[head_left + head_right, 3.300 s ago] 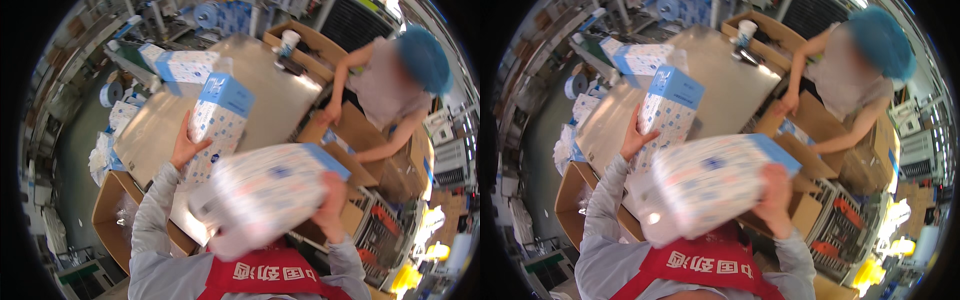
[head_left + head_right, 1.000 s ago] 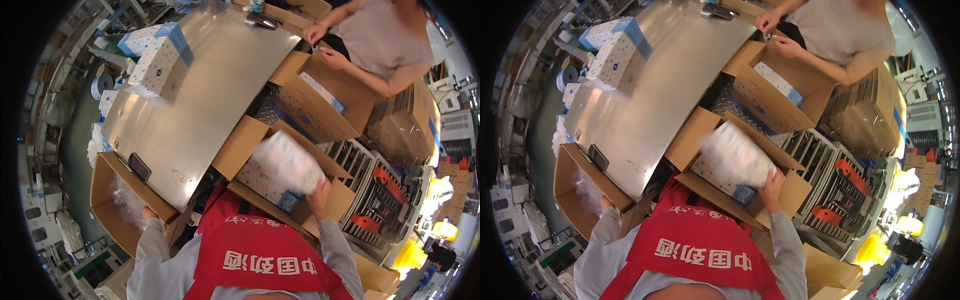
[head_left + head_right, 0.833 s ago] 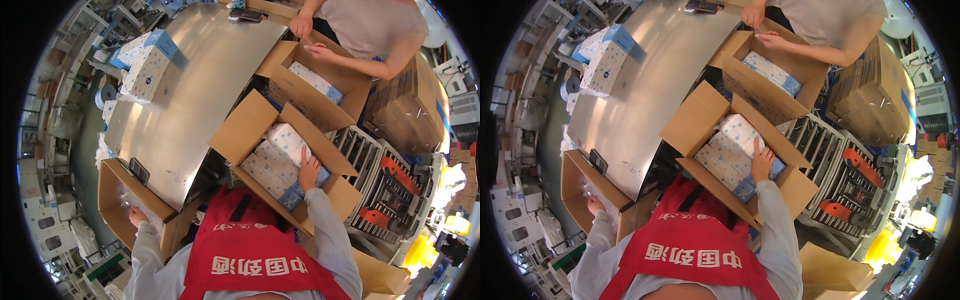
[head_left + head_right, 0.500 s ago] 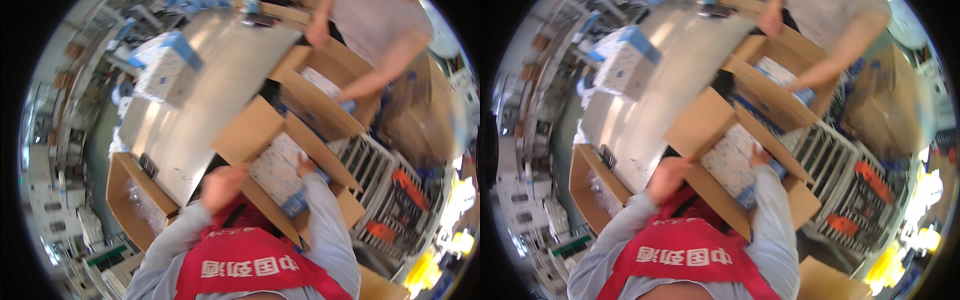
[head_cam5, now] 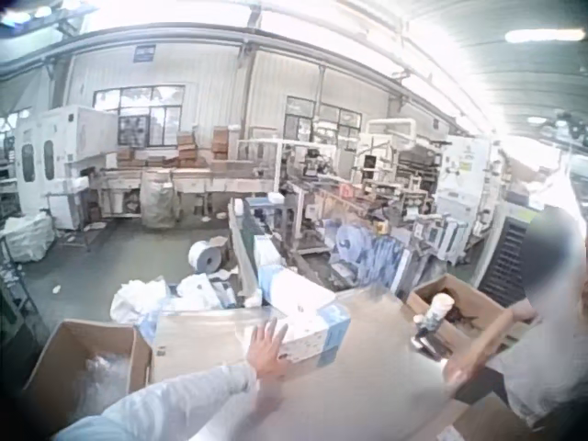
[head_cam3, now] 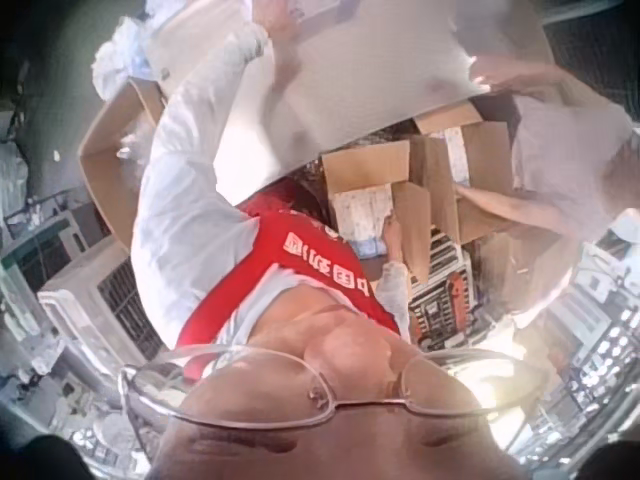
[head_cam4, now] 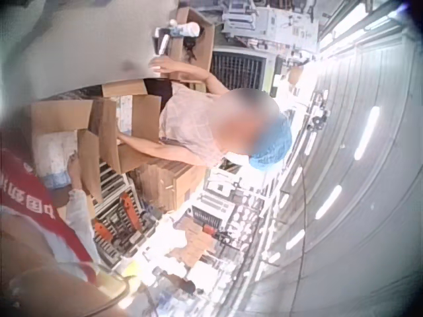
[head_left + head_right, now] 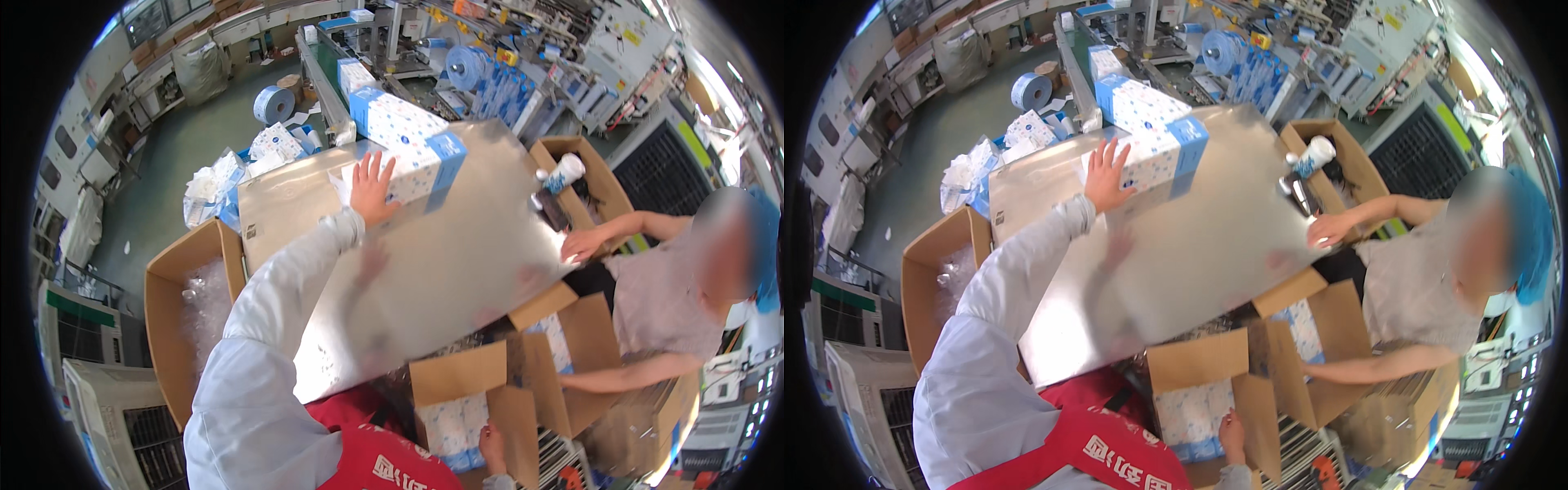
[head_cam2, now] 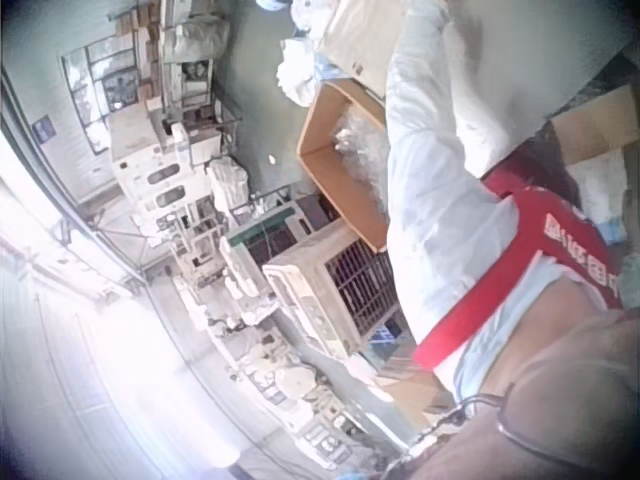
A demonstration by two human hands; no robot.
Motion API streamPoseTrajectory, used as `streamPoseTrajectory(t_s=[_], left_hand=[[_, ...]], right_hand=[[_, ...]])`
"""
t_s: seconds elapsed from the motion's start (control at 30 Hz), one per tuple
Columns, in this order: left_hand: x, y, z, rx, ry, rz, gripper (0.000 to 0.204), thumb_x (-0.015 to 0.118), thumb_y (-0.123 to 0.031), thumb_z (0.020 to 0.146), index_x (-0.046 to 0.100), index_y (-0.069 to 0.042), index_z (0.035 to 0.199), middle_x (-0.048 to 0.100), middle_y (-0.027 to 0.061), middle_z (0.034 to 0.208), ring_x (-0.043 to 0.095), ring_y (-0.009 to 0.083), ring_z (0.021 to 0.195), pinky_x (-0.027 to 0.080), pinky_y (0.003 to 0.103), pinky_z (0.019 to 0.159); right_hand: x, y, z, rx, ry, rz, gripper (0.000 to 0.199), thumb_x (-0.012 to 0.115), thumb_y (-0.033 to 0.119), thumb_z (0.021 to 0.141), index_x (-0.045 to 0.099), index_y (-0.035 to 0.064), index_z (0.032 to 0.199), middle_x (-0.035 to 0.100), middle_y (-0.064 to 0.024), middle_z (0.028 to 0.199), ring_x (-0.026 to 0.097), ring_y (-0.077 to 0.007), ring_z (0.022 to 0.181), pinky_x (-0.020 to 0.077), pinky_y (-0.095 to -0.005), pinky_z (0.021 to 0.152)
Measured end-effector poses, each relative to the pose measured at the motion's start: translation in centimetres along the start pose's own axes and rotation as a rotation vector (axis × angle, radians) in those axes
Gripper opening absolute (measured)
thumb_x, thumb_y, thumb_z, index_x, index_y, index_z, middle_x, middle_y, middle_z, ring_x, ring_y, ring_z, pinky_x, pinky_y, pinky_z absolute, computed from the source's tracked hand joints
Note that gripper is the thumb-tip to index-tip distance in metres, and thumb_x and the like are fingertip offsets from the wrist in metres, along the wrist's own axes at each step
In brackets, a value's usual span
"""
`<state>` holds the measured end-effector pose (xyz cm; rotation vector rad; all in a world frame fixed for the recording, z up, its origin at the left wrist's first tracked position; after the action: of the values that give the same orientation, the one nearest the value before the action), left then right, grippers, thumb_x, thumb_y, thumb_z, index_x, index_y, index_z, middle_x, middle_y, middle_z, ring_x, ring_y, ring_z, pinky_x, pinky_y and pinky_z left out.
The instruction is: The person picks up packaged products from a table, places them into a cardboard box, and then puts the box onto a conveyor belt.
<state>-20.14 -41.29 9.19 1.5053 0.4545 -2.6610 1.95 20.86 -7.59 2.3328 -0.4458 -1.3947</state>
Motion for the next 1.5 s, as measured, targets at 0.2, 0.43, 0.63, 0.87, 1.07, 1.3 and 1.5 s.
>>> streamPoseTrajectory(t_s=[0.2,0.43,0.63,0.87,1.07,1.3,1.5], left_hand=[[0.7,5.5,1.9,-0.065,0.388,-0.011,0.111,0.079,-0.05,0.062,0.017,-0.033,0.152,0.05,0.0234,0.112,0.053,0.0399,0.1,0.042,0.051,0.085],[-12.4,-3.4,-16.9,-0.401,0.583,-0.023,0.111,0.068,-0.068,0.068,0.025,-0.007,0.15,0.054,0.0168,0.085,0.058,0.0246,0.062,0.044,0.034,0.047],[-15.1,-4.0,-21.2,-0.458,0.35,-0.202,0.092,0.072,-0.05,0.076,0.035,0.002,0.142,0.053,0.0145,0.08,0.059,0.028,0.061,0.048,0.039,0.05],[-13.5,-2.1,-18.0,-0.54,0.103,-0.404,0.105,0.083,-0.027,0.069,0.02,0.001,0.149,0.055,0.0164,0.094,0.06,0.031,0.079,0.052,0.035,0.066],[-7.7,-0.8,-22.6,-1.025,-0.035,-1.049,0.123,0.085,-0.017,0.071,-0.011,0.0,0.148,0.049,0.0207,0.126,0.058,0.0278,0.108,0.055,0.035,0.078],[-7.7,-3.0,-21.2,-1.123,0.652,-1.433,0.116,0.074,-0.048,0.08,-0.012,-0.008,0.147,0.045,0.0203,0.135,0.055,0.0349,0.113,0.055,0.042,0.081],[-5.4,-6.9,-23.0,-1.049,0.703,-1.283,0.1,0.065,-0.061,0.081,0.007,-0.014,0.147,0.051,0.0152,0.131,0.061,0.0281,0.104,0.055,0.041,0.079]], right_hand=[[-5.4,18.1,3.6,-0.26,0.043,-0.064,0.029,0.061,0.017,0.089,0.064,0.0016,0.113,0.069,-0.018,0.089,0.068,-0.0285,0.079,0.0538,-0.0353,0.069],[-6.4,31.9,12.3,-0.518,0.057,-0.12,0.025,0.059,0.014,0.09,0.062,0.004,0.113,0.064,-0.0154,0.09,0.063,-0.032,0.081,0.0498,-0.0393,0.07],[-5.0,44.0,15.5,-0.785,0.061,0.018,0.024,0.059,0.013,0.092,0.062,0.0043,0.114,0.064,-0.0135,0.092,0.062,-0.0313,0.085,0.0493,-0.038,0.072],[-2.8,42.0,11.0,-0.779,0.091,0.199,0.026,0.059,0.01,0.092,0.061,0.0013,0.116,0.066,-0.0148,0.1,0.065,-0.0272,0.089,0.0501,-0.0335,0.078],[-3.7,33.6,5.3,-0.569,-0.061,0.359,0.026,0.059,0.01,0.092,0.062,0.0007,0.116,0.067,-0.0143,0.098,0.066,-0.0233,0.089,0.0506,-0.0338,0.081],[-3.3,29.1,-0.5,-0.518,-0.086,0.353,0.026,0.059,0.01,0.091,0.062,0.0012,0.115,0.067,-0.014,0.096,0.067,-0.025,0.086,0.0516,-0.0344,0.079],[-3.6,27.2,-3.2,-0.512,-0.192,0.363,0.026,0.06,0.009,0.09,0.063,0.0007,0.114,0.066,-0.0157,0.096,0.066,-0.0281,0.086,0.0519,-0.0362,0.077]])
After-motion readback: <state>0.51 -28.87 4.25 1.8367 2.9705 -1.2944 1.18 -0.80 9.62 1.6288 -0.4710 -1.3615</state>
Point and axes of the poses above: each hand's wrist, its own z-axis towards the middle knuckle, its own x-axis out of the palm, y = z × x, the point moved 1 cm from there along z, towards the middle knuckle
